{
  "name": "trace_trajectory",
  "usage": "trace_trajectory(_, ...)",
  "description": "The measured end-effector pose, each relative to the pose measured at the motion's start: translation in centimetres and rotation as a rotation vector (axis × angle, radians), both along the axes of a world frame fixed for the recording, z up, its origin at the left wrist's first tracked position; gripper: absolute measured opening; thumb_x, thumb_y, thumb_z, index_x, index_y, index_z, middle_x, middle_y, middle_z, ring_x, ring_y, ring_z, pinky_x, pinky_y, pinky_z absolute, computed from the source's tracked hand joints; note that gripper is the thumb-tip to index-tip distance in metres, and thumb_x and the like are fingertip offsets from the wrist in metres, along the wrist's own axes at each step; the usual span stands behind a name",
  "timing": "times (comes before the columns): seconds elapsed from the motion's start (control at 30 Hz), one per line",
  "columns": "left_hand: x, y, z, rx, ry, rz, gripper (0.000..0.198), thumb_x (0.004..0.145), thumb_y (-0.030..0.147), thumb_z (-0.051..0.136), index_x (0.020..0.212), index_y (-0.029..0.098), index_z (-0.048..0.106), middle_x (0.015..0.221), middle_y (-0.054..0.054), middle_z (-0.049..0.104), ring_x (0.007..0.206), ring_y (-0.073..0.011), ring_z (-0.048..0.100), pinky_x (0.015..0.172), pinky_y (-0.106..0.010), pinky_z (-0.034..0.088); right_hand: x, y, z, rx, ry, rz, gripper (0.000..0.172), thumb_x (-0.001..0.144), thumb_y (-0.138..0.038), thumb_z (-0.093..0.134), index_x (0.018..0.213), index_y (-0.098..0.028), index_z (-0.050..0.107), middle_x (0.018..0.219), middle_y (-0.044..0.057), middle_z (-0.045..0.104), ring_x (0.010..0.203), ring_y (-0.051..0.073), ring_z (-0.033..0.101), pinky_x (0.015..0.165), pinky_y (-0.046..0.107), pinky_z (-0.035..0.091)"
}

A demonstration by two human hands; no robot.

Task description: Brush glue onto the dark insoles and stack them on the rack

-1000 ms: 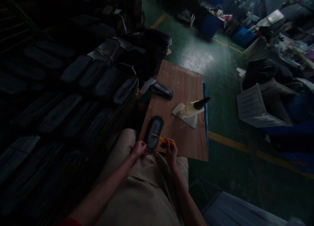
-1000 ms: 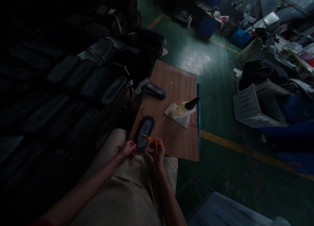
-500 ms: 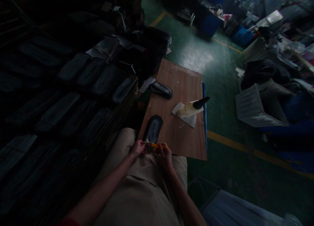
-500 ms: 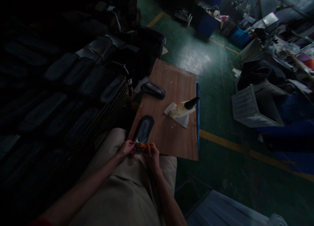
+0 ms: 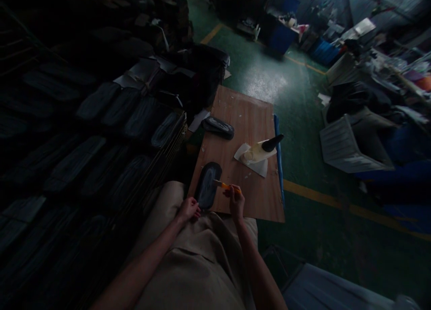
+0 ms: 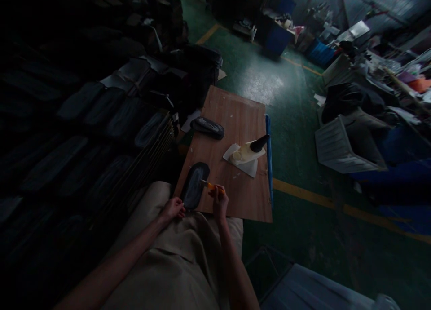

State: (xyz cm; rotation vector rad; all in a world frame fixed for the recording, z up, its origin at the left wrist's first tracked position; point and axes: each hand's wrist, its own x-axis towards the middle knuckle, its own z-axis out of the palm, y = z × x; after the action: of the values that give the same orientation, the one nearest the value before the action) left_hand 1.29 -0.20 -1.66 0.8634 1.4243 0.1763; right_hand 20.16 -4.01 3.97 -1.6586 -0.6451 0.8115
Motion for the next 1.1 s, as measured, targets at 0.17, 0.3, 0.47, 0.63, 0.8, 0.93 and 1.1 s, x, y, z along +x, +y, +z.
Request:
trace_trajectory(0.17,-0.2,0.0,-0.1,-0.007,-0.014,-0.015,0.015,0.092,0.011,0.042,0.079,0.018,0.042,0.052,0.005,0.057,0.039,-0.0102,0.058,0.043,-0.019,0.047,-0.3,-0.7,0.5,-0.034,-0.010,0.009,0.045,0.084,-0.060,0.055,0.093,-0.016,0.059,0.064,0.001,0.067,0.054,0.016,0.066,0.051,0.024,0.053)
trace_trajectory(0.3,0.0,0.0,-0.1,0.012,-0.015,-0.015,0.017,0.092,0.009,0.040,0.078,0.018,0.042,0.051,0.005,0.056,0.037,-0.0100,0.057,0.040,-0.018,0.045,0.1,-0.1,-0.4,-0.055,-0.013,0.035,0.042,0.085,-0.058,0.055,0.091,-0.017,0.059,0.066,0.001,0.067,0.054,0.015,0.066,0.050,0.023,0.052)
trace_trajectory(0.47,0.2,0.0,-0.3,0.016,-0.005,-0.017,0.017,0.091,0.010,0.041,0.076,0.019,0.042,0.048,0.005,0.055,0.036,-0.0107,0.056,0.040,-0.018,0.044,1.1,3.2,-1.3,0.034,-0.044,-0.049,0.045,0.084,-0.060,0.054,0.092,-0.017,0.059,0.069,0.001,0.067,0.059,0.016,0.068,0.055,0.026,0.054)
trace_trajectory(0.63,0.0,0.1,0.0,0.028,-0.013,-0.015,0.016,0.090,0.009,0.042,0.076,0.019,0.042,0.049,0.006,0.055,0.037,-0.0114,0.056,0.040,-0.019,0.044,0.9,3.4,-0.8,0.129,-0.023,-0.097,0.044,0.086,-0.058,0.051,0.099,-0.016,0.059,0.079,0.004,0.069,0.064,0.016,0.068,0.061,0.029,0.056)
trace_trajectory(0.8,-0.1,0.0,0.2,0.042,-0.001,0.000,0.015,0.088,0.015,0.051,0.075,0.019,0.043,0.050,0.006,0.055,0.037,-0.0108,0.056,0.041,-0.018,0.043,1.3,0.9,-1.1,0.143,-0.049,-0.149,0.048,0.086,-0.060,0.049,0.100,-0.016,0.063,0.078,0.005,0.069,0.064,0.017,0.067,0.061,0.031,0.056)
trace_trajectory(0.93,-0.3,-0.2,-0.2,0.048,-0.015,-0.003,0.016,0.086,0.018,0.055,0.076,0.019,0.043,0.050,0.006,0.056,0.038,-0.0106,0.057,0.039,-0.017,0.042,2.1,-0.1,-1.2,0.152,-0.068,-0.208,0.052,0.086,-0.062,0.046,0.098,-0.015,0.064,0.073,0.005,0.068,0.064,0.018,0.067,0.060,0.031,0.056)
trace_trajectory(1.1,-0.6,-0.3,-0.3,0.038,-0.063,-0.012,0.014,0.087,0.018,0.053,0.077,0.019,0.043,0.053,0.005,0.058,0.039,-0.0113,0.058,0.038,-0.017,0.041,2.3,-0.4,-1.0,0.122,-0.108,-0.203,0.050,0.088,-0.060,0.044,0.098,-0.014,0.064,0.071,0.005,0.067,0.065,0.018,0.066,0.058,0.030,0.056)
